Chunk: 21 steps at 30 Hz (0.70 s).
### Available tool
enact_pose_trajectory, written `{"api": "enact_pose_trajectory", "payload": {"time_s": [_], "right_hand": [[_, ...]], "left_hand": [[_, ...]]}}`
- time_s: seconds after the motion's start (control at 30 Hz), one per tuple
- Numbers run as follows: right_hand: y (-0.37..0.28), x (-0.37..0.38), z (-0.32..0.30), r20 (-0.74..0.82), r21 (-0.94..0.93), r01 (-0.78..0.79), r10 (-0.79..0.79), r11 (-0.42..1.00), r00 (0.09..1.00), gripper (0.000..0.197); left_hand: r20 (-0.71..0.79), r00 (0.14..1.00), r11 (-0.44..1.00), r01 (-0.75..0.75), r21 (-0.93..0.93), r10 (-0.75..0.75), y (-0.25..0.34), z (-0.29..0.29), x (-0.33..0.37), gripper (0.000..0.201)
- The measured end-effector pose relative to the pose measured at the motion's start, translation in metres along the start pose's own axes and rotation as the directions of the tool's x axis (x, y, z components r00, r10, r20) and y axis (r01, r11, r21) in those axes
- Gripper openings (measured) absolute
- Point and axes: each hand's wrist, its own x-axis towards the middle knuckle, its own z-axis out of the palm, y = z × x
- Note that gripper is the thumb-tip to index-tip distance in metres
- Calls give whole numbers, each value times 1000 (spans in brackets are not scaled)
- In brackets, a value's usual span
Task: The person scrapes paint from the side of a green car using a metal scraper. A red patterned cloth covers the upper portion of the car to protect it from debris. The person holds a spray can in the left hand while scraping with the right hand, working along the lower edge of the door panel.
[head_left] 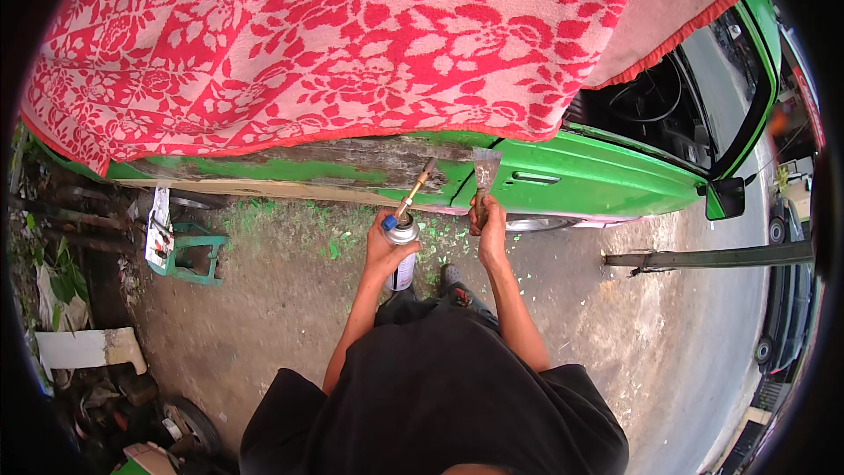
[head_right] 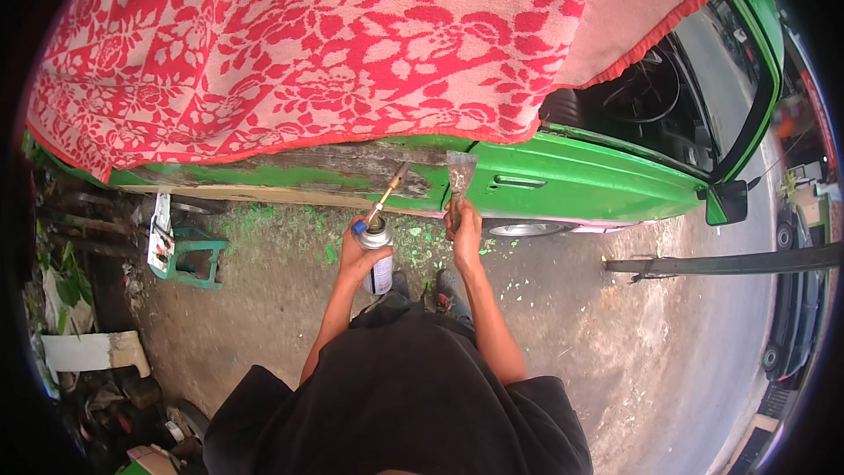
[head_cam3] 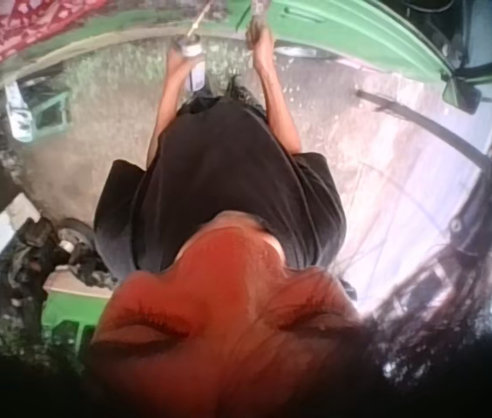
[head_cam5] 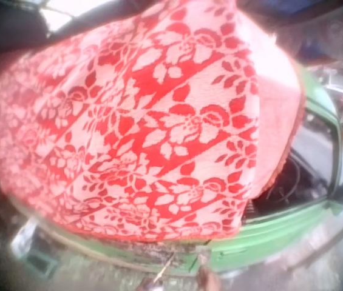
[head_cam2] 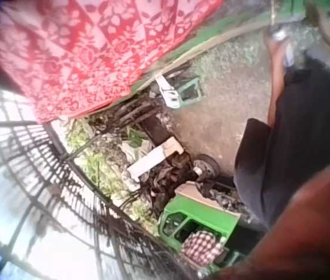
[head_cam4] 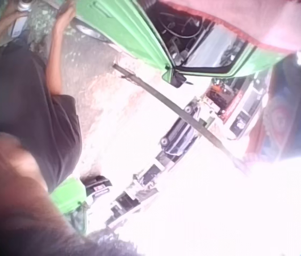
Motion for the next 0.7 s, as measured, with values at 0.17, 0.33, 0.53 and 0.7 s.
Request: {"api": "enact_pose_trajectory", "payload": {"time_s": [0.17,0.33,0.53,0.7], "right_hand": [[17,6,11,44,-43,-2,3,999,999,28],[22,10,16,100,-31,-68,71,997,993,28],[21,12,22,148,-71,-117,126,991,981,26],[21,14,28,161,-124,-146,165,982,973,23]], "left_hand": [[0,999,998,-32,-49,33,0,4,9,51],[24,998,996,-58,-63,60,1,3,21,52],[29,996,996,-90,13,90,4,-2,27,53],[45,994,994,-104,39,102,11,-5,32,52]]}}
